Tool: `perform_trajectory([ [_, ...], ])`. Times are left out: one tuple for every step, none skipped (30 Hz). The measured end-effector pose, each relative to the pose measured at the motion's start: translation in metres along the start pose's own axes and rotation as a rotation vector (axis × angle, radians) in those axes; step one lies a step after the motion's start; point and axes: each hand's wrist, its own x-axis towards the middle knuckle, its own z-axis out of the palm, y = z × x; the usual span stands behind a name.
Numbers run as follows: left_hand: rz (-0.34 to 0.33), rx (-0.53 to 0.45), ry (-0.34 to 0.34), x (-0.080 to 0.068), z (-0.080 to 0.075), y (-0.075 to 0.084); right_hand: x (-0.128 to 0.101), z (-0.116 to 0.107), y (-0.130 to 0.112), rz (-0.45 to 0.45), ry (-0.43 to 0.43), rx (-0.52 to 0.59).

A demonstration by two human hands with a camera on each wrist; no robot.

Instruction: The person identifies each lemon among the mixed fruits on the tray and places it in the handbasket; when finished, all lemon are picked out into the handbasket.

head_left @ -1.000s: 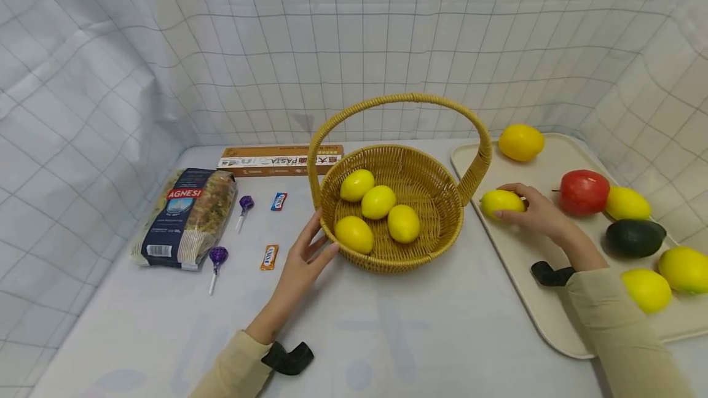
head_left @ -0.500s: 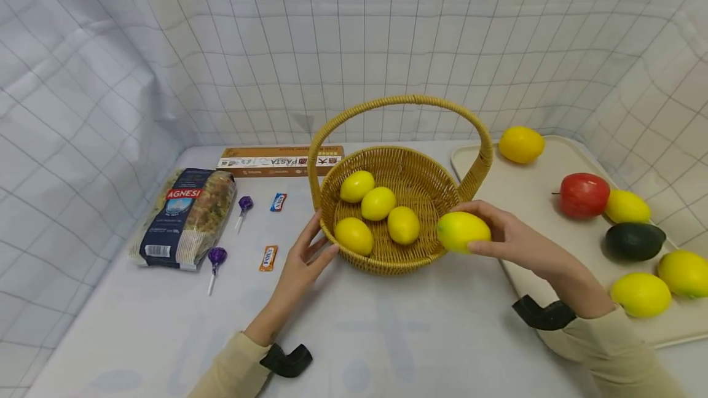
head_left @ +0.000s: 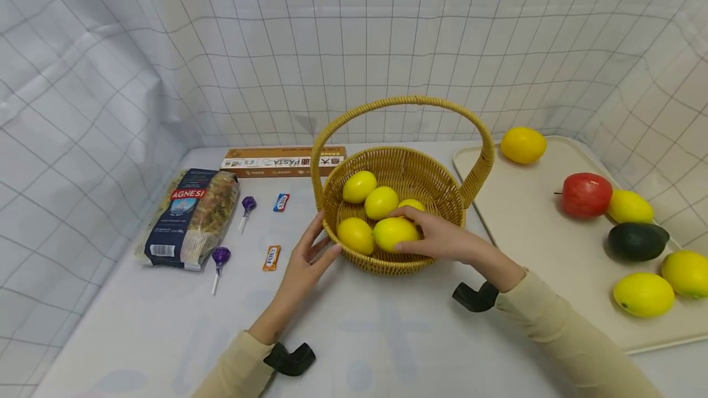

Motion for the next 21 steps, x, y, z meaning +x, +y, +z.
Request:
perform_trajectory([
  [0.001, 0.001, 0.000, 0.000, 0.000, 0.000, 0.002, 0.001, 0.000, 0.001, 0.015, -0.028],
  [0.002, 0.002, 0.001, 0.000, 0.000, 0.001, 0.004, 0.001, 0.001, 0.003, 0.030, -0.057],
  [0.003, 0.002, 0.001, 0.000, 0.000, 0.001, 0.007, 0.001, 0.002, 0.010, 0.042, -0.081],
  [0.002, 0.004, 0.002, 0.001, 0.000, 0.001, 0.009, 0.002, 0.003, 0.013, 0.051, -0.100],
  [0.000, 0.005, 0.002, 0.001, 0.000, 0.001, 0.012, 0.002, 0.004, 0.018, 0.059, -0.121],
  [-0.001, 0.006, 0.003, 0.001, 0.000, 0.001, 0.014, 0.002, 0.006, 0.024, 0.065, -0.139],
  [-0.004, 0.007, 0.002, 0.001, 0.000, 0.002, 0.017, 0.002, 0.007, 0.033, 0.069, -0.152],
  [-0.006, 0.007, 0.002, 0.001, 0.000, 0.002, 0.019, 0.003, 0.008, 0.047, 0.074, -0.160],
  [-0.009, 0.008, 0.001, 0.001, 0.000, 0.002, 0.022, 0.003, 0.010, 0.061, 0.080, -0.164],
  [-0.011, 0.009, 0.000, 0.001, 0.000, 0.002, 0.024, 0.003, 0.010, 0.076, 0.087, -0.165],
  [-0.013, 0.007, 0.001, 0.001, 0.000, 0.002, 0.026, 0.003, 0.011, 0.085, 0.094, -0.166],
  [-0.015, 0.007, 0.002, 0.001, 0.000, 0.003, 0.028, 0.003, 0.011, 0.091, 0.104, -0.169],
  [-0.014, 0.006, 0.003, 0.001, 0.000, 0.003, 0.030, 0.004, 0.011, 0.094, 0.116, -0.175],
  [-0.013, 0.006, 0.005, 0.001, 0.000, 0.003, 0.031, 0.004, 0.011, 0.095, 0.130, -0.187],
  [-0.012, 0.006, 0.005, 0.001, 0.000, 0.004, 0.032, 0.004, 0.011, 0.090, 0.141, -0.202],
  [-0.010, 0.006, 0.006, 0.002, 0.000, 0.004, 0.032, 0.003, 0.011, 0.083, 0.153, -0.211],
  [-0.009, 0.006, 0.007, 0.002, 0.000, 0.004, 0.031, 0.003, 0.011, 0.074, 0.166, -0.227],
  [-0.010, 0.005, 0.006, 0.001, 0.000, 0.004, 0.029, 0.003, 0.011, 0.060, 0.182, -0.243],
  [-0.010, 0.004, 0.004, 0.001, 0.000, 0.004, 0.025, 0.002, 0.010, 0.053, 0.196, -0.247],
  [-0.011, 0.004, 0.003, 0.001, 0.000, 0.003, 0.019, 0.001, 0.009, 0.035, 0.208, -0.250],
  [-0.012, 0.002, 0.001, 0.000, 0.000, 0.003, 0.012, -0.001, 0.007, 0.016, 0.220, -0.242],
])
